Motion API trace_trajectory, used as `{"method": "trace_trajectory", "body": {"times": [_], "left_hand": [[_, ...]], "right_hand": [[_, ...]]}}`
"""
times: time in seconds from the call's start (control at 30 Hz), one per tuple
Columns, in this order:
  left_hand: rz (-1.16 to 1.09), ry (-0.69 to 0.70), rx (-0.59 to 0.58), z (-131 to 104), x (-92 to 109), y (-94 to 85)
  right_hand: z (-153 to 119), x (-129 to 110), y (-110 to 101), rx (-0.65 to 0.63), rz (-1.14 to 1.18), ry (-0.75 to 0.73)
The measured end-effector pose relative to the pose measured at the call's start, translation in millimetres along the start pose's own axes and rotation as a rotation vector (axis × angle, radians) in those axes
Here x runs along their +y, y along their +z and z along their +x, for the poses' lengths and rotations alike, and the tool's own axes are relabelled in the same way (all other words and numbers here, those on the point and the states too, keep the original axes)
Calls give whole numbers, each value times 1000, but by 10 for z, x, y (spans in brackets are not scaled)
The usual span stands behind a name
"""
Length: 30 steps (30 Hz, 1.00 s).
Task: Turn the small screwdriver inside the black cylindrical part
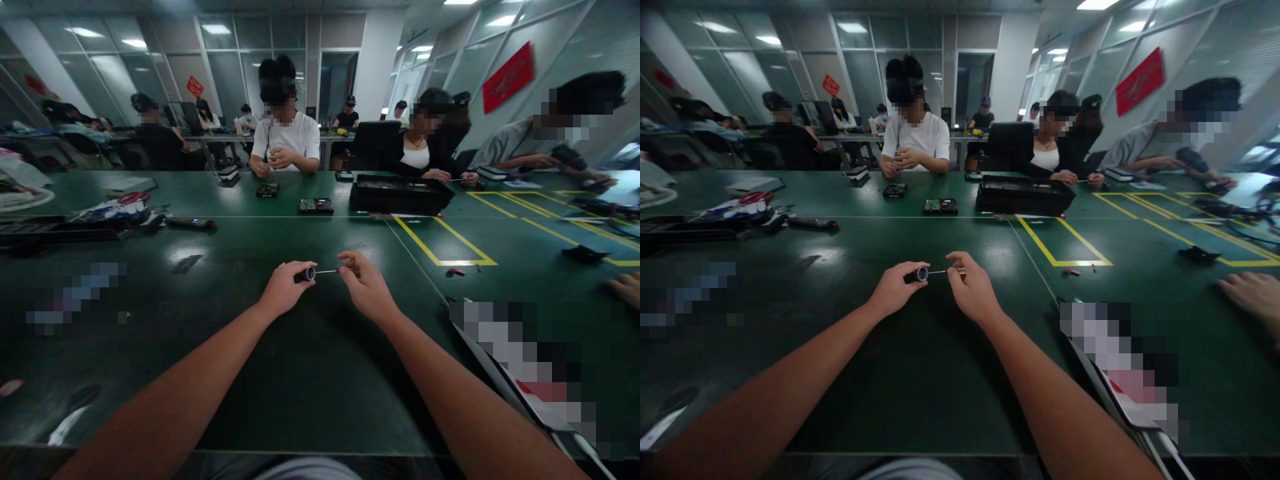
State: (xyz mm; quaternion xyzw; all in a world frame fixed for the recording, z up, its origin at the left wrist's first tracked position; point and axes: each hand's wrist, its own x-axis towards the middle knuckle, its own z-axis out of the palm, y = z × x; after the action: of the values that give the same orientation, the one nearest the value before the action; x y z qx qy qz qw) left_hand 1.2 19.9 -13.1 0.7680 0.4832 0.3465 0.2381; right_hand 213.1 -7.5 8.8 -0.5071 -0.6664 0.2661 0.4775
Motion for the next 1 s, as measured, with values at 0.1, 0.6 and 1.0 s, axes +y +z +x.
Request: {"method": "trace_trajectory", "body": {"times": [0.1, 0.6, 1.0], "left_hand": [[15, -2, 7, 0, 8, -8], [20, -4, 18, -10, -55, -9], [153, 66, 7, -36, 124, -54]], "right_hand": [[11, -13, -13, 15, -58, 44], [21, 47, 22, 4, -39, 101], [106, 168, 113, 213, 666, 352]]}}
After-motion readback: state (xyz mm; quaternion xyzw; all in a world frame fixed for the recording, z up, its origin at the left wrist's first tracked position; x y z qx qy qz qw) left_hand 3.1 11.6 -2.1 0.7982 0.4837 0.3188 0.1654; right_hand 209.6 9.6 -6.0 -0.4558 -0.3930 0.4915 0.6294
